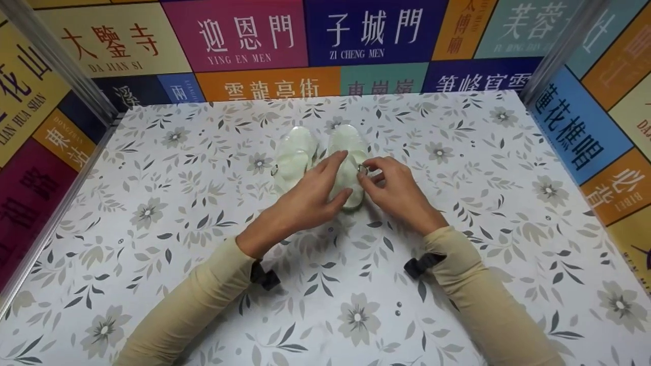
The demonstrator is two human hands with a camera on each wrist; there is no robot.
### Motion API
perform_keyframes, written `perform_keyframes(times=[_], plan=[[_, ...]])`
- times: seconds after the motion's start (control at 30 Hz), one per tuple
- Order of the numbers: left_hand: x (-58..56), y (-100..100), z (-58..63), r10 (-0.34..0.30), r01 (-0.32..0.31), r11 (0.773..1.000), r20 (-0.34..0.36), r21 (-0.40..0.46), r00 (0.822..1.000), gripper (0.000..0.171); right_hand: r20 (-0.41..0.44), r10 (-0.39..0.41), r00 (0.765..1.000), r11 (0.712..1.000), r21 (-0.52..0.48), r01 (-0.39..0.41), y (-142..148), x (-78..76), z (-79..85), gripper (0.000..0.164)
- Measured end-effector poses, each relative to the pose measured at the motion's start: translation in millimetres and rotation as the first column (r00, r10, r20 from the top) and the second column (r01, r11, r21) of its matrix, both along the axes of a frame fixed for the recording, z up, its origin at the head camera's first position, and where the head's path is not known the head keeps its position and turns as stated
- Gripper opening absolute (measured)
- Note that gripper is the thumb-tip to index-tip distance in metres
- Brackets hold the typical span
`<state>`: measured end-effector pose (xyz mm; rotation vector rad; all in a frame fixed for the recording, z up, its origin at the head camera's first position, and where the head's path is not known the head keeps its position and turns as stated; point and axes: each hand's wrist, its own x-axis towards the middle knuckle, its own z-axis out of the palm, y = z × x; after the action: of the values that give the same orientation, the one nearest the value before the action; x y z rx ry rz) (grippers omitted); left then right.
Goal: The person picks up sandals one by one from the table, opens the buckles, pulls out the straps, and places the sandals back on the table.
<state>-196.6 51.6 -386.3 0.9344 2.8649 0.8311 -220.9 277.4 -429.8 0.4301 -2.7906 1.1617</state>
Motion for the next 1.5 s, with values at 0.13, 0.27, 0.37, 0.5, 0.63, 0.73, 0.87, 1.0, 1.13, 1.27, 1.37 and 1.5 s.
perform_keyframes(times=[0.13,0.27,0.37,0.5,0.63,0.73,0.87,1.0,1.13,1.27,1.37,1.5], plan=[[5.3,3.7,-1.0,0.017,-0.016,1.000,0.129,-0.009,0.992,0.087,0.028,0.001,1.000,1.000,0.015,-0.002,-0.1,-2.2,-2.3,0.044],[5.8,5.8,-6.6,0.053,-0.069,0.996,0.281,0.047,0.958,0.099,0.061,-0.002,0.998,1.000,-0.001,0.002,0.5,-3.2,-1.9,0.045],[5.6,4.7,-12.0,0.058,-0.092,0.993,0.376,0.072,0.925,0.103,0.094,-0.006,0.996,1.000,-0.022,0.008,1.2,-3.1,-2.0,0.047],[5.3,4.8,-20.4,0.068,-0.112,0.990,0.413,0.081,0.908,0.106,0.134,0.004,0.991,0.999,-0.038,0.001,3.5,-3.7,-5.1,0.049],[3.6,8.0,-28.9,0.088,-0.144,0.983,0.395,0.115,0.915,0.106,0.167,0.021,0.986,0.997,-0.075,-0.008,5.6,-6.4,-10.6,0.051],[2.0,10.6,-35.0,0.095,-0.162,0.975,0.374,0.152,0.923,0.107,0.195,0.041,0.980,0.991,-0.129,-0.015,6.5,-8.7,-14.6,0.052],[1.1,11.9,-40.2,0.090,-0.168,0.965,0.345,0.202,0.934,0.111,0.223,0.067,0.973,0.973,-0.230,-0.014,7.1,-11.1,-17.7,0.050],[3.2,11.1,-37.9,0.080,-0.170,0.954,0.337,0.246,0.938,0.113,0.197,0.065,0.978,0.961,-0.276,-0.008,7.7,-11.4,-17.0,0.045],[9.6,11.4,-31.8,0.071,-0.168,0.951,0.342,0.261,0.937,0.113,0.159,0.068,0.985,0.961,-0.274,-0.022,11.0,-8.1,-11.2,0.039],[19.5,10.6,-28.5,0.040,-0.139,0.952,0.338,0.273,0.940,0.113,0.140,0.067,0.988,0.968,-0.251,-0.030,15.9,2.5,-6.8,0.036],[27.4,7.4,-28.1,0.001,-0.097,0.956,0.325,0.278,0.946,0.112,0.125,0.075,0.989,0.968,-0.248,-0.042,17.9,13.0,-5.9,0.034],[39.6,0.7,-30.2,-0.043,-0.042,0.962,0.302,0.268,0.952,0.111,0.133,0.099,0.986,0.963,-0.262,-0.062,17.9,26.6,-6.0,0.032]])
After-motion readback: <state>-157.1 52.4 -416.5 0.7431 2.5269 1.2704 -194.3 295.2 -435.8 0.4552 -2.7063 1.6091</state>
